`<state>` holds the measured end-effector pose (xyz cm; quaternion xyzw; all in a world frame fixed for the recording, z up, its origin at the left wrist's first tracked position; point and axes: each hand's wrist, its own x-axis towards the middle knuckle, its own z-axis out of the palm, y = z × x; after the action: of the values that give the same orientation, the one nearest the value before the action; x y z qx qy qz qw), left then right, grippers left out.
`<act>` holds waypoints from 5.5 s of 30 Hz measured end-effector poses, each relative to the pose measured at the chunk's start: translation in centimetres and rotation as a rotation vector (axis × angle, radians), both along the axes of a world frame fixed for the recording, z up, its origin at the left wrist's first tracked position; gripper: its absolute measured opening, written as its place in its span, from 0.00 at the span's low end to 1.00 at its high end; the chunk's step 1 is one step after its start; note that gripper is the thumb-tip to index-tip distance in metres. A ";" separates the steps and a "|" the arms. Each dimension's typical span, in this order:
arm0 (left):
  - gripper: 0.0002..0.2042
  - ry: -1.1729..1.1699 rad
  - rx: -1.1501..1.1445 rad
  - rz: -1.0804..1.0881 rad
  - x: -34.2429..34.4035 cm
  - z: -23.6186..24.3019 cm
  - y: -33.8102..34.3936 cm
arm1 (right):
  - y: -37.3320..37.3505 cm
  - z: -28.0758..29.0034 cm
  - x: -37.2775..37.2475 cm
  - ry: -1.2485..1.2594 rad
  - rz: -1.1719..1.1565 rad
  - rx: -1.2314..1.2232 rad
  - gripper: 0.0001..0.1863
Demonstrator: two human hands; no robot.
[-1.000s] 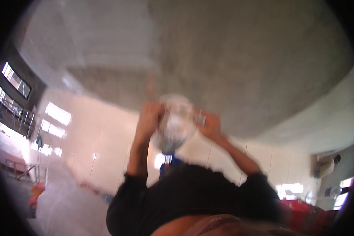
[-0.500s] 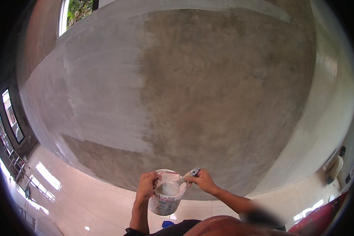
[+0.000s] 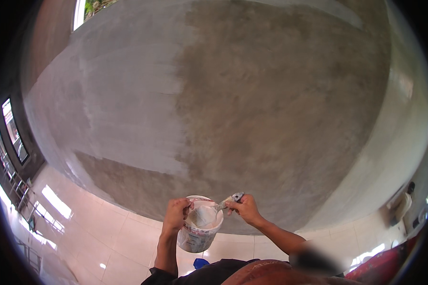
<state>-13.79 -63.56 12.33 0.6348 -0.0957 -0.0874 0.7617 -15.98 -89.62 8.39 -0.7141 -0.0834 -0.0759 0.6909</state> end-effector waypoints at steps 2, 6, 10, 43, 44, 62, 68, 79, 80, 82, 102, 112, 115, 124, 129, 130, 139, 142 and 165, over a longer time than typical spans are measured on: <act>0.12 0.013 -0.011 -0.012 0.2 0.2 -0.1 | 0.2 -0.6 1.3 -0.061 0.036 -0.011 0.07; 0.11 0.002 -0.005 -0.017 0.5 0.4 -0.3 | 1.7 -0.6 1.5 0.023 0.159 0.083 0.06; 0.11 0.014 -0.032 -0.022 0.5 0.7 -0.1 | 2.5 -0.1 1.1 0.197 0.184 0.199 0.06; 0.11 -0.025 -0.035 0.158 -1.0 -0.9 0.6 | -9.6 11.6 1.7 -0.277 -0.351 0.187 0.07; 0.11 -0.035 -0.034 0.166 -1.2 -1.1 0.5 | -10.7 13.9 2.9 -0.346 -0.377 0.158 0.07; 0.12 0.046 0.079 0.381 -1.9 -1.2 -1.5 | -10.6 55.0 26.6 -1.098 -0.950 0.076 0.16; 0.13 0.070 0.046 0.346 -2.2 -0.7 -0.7 | -19.7 54.9 19.5 -1.228 -1.206 -0.057 0.16; 0.12 0.073 0.009 0.265 -1.5 -0.9 -0.3 | -34.8 57.8 7.2 -1.087 -2.209 -0.481 0.18; 0.12 0.062 0.016 0.272 -1.5 -1.0 -0.4 | -35.1 58.3 8.2 -1.172 -2.185 -0.582 0.18; 0.12 0.077 -0.003 0.262 -1.6 -1.0 -0.3 | -33.6 58.7 11.8 -1.271 -2.120 -0.710 0.16; 0.12 0.068 -0.031 0.513 -3.9 2.2 -3.2 | -3.6 61.5 25.4 -1.470 -0.920 -0.467 0.11; 0.13 -0.029 -0.027 0.515 -3.8 1.2 -2.9 | -33.6 58.8 14.2 -1.460 -1.211 -0.298 0.10; 0.13 -0.012 -0.052 0.522 -3.8 1.0 -2.7 | -39.9 57.8 10.6 -1.382 -1.360 -0.297 0.11; 0.13 -0.008 -0.054 0.476 -3.5 2.8 -2.6 | -43.7 59.5 8.9 -1.116 -1.972 -0.684 0.14; 0.13 -0.048 -0.038 0.446 -3.6 4.0 -3.2 | -30.3 59.2 16.8 -1.334 -1.522 -0.904 0.12; 0.13 -0.051 -0.025 0.439 -3.7 3.3 -2.5 | -26.5 58.4 18.3 -1.407 -1.530 -0.897 0.09; 0.14 -0.048 0.011 0.445 -4.0 3.1 -3.2 | -18.6 58.7 19.3 -1.496 -1.162 -0.519 0.11; 0.14 -0.068 0.017 0.442 -3.2 3.3 -3.8 | -25.5 59.0 19.6 -1.503 -1.207 -0.342 0.11; 0.13 -0.021 -0.081 0.380 -0.9 3.7 -6.0 | -31.9 58.1 20.5 -1.324 -1.523 -1.084 0.10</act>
<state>-14.72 -69.57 16.02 0.6110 0.0143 0.0686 0.7885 4.49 -121.49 66.46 -0.6030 0.0017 -0.7897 -0.1127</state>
